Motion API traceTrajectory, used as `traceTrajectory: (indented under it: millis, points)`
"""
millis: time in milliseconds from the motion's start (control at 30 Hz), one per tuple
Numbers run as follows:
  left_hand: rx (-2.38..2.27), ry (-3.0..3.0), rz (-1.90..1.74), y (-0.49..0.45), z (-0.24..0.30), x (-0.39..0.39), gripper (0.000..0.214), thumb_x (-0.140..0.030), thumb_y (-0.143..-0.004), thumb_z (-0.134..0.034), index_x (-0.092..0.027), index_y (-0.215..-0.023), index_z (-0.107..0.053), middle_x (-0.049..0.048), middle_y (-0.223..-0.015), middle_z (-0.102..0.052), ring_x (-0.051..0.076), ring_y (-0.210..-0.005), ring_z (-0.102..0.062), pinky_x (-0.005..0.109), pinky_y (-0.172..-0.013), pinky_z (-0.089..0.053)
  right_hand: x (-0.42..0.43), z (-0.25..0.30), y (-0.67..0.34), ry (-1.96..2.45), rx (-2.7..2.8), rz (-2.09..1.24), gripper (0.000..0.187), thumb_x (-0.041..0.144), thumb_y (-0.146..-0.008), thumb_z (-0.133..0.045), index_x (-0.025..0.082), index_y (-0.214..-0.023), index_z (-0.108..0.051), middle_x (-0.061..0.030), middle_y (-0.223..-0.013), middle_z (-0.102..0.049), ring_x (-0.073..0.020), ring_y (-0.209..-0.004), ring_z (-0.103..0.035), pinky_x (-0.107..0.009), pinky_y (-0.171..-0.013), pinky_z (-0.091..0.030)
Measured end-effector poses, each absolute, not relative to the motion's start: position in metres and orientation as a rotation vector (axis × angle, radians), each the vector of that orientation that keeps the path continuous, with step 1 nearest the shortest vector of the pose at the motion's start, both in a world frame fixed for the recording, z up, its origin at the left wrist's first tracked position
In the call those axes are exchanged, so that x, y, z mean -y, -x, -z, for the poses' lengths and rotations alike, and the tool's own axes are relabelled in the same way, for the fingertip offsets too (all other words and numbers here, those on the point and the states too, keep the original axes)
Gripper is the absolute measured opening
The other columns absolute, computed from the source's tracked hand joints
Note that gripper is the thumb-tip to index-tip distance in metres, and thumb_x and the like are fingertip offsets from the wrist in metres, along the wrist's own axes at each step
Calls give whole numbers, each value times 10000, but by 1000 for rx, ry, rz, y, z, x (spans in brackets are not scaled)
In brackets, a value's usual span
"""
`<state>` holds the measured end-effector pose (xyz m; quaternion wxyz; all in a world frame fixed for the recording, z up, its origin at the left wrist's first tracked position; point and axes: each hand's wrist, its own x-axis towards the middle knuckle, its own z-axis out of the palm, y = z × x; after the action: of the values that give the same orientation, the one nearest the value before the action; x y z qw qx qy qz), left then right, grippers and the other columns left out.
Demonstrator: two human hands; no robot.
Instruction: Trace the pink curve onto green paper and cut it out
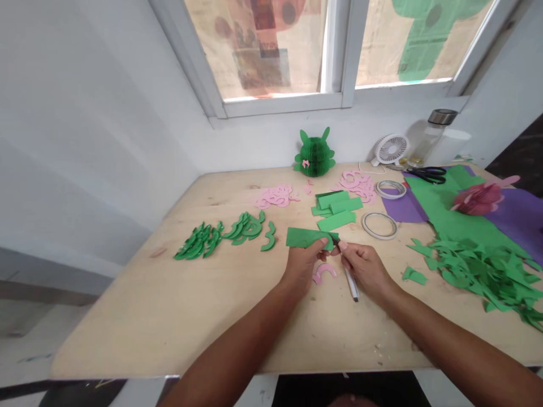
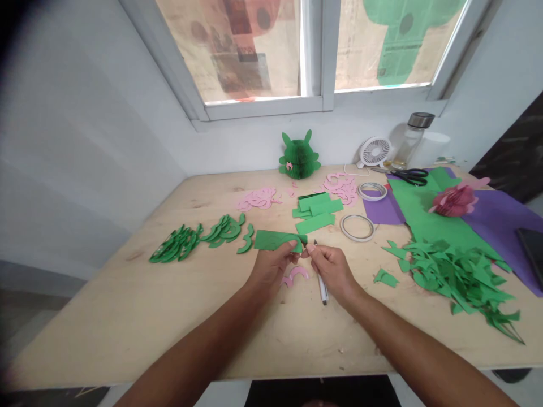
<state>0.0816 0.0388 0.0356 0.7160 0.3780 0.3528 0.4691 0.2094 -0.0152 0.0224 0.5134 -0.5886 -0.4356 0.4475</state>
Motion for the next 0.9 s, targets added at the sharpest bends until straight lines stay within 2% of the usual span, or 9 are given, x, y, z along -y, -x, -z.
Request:
traceTrajectory:
  millis: [367, 533, 600, 733, 900]
  points:
    - [-769, -855, -1025, -82, -35, -41, 233, -314, -580, -754, -161, -685, -614, 5, -610, -607, 116, -527, -526, 251, -508, -383, 18, -23, -212, 1412, 1022, -1078, 467, 600, -778, -579, 155, -646, -617, 59, -484, -333, -86, -444, -235, -253, -437, -161]
    - [-777, -847, -1027, -82, -32, -42, 193, -274, -588, -725, -159, -704, -621, 0, -629, -619, 115, -527, -537, 244, -503, -392, 18, -21, -212, 1443, 1033, -1116, 458, 586, -805, -560, 145, -710, -636, 53, -502, -340, -87, -449, -242, -251, -434, -162]
    - [-773, -847, -1020, -82, -30, -43, 190, -269, -593, -715, -158, -715, -621, 1, -629, -621, 114, -517, -539, 243, -492, -386, 18, -20, -213, 1445, 1033, -1126, 468, 591, -806, -555, 143, -693, -628, 51, -494, -339, -89, -447, -255, -253, -434, -183]
    - [-756, -863, -1036, -82, -30, -45, 170, -270, -585, -717, -158, -658, -612, 3, -597, -609, 120, -530, -543, 246, -500, -389, 18, -22, -212, 1472, 1026, -1084, 477, 618, -770, -580, 156, -653, -602, 50, -491, -336, -87, -437, -240, -258, -424, -147]
    - [-736, -841, -1007, -79, -33, -43, 194, -268, -592, -719, -165, -732, -632, 15, -654, -639, 136, -564, -572, 250, -512, -396, 18, -24, -211, 1478, 1021, -1123, 479, 624, -767, -576, 169, -615, -569, 58, -483, -305, -84, -436, -219, -257, -429, -138]
